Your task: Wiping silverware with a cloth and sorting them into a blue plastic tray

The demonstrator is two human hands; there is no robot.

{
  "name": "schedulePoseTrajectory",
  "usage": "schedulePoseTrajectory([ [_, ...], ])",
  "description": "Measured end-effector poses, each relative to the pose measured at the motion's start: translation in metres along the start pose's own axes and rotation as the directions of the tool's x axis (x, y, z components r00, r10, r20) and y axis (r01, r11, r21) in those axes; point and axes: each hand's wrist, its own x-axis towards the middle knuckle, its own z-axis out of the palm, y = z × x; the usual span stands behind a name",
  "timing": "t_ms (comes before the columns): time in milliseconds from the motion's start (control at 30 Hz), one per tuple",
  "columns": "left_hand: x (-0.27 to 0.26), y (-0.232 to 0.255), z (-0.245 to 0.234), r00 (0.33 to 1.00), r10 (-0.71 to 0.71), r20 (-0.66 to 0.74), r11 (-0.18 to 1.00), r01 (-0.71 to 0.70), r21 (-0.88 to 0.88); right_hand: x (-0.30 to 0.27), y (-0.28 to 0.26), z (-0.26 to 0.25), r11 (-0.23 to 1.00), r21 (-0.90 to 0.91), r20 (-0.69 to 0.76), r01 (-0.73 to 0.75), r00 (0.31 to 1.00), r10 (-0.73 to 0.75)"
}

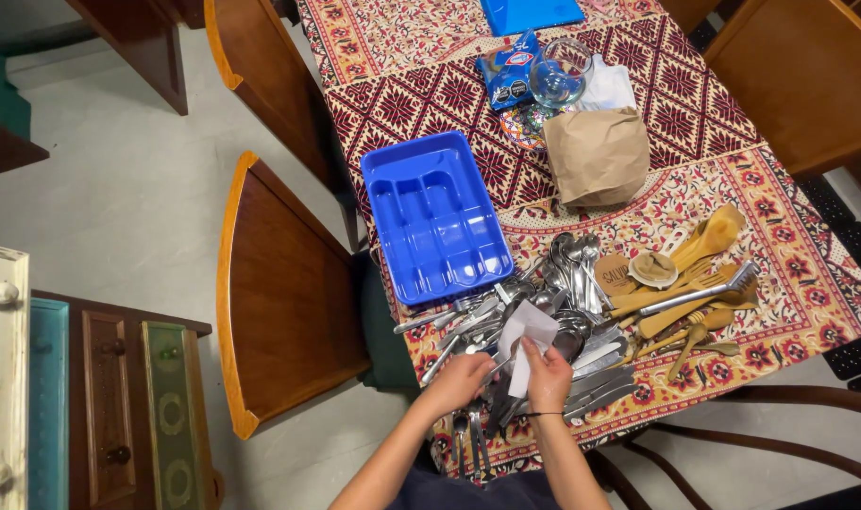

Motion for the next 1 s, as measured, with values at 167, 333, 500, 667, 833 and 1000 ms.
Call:
schedulePoseTrajectory([
  [167, -0.011, -0.002, 0.019, 0.996, 0.025, -0.081, 0.999, -0.028, -0.038, -0.03, -0.001, 0.016, 0.98, 0.144, 0.064, -0.135, 0.99, 0.126],
  [333, -0.022, 0.0, 0.021, 0.991, -0.011, -0.131, 0.998, 0.02, 0.062, -0.032, 0.019, 0.013, 0.922, 0.264, 0.189, -0.281, 0.953, 0.237],
  [500, -0.037, 0.006, 0.024, 0.987, -0.062, -0.147, 0.978, 0.09, 0.19, -0.016, 0.037, 0.006, 0.952, 0.196, 0.212, -0.236, 0.958, 0.194],
  [667, -0.046, 0.023, 0.029, 0.986, -0.028, -0.167, 0.972, 0.066, 0.226, -0.016, 0.025, -0.003, 0.972, 0.131, 0.214, -0.195, 0.963, 0.164],
  [833, -0.037, 0.029, 0.028, 0.987, -0.004, -0.159, 0.949, 0.054, 0.311, -0.021, -0.006, 0.002, 0.98, 0.115, 0.212, -0.161, 0.968, 0.134],
  [1000, -0.036, 0.045, 0.017, 0.977, 0.006, -0.214, 0.945, 0.064, 0.319, -0.028, -0.045, 0.017, 0.999, -0.002, 0.238, -0.046, 0.97, 0.046],
])
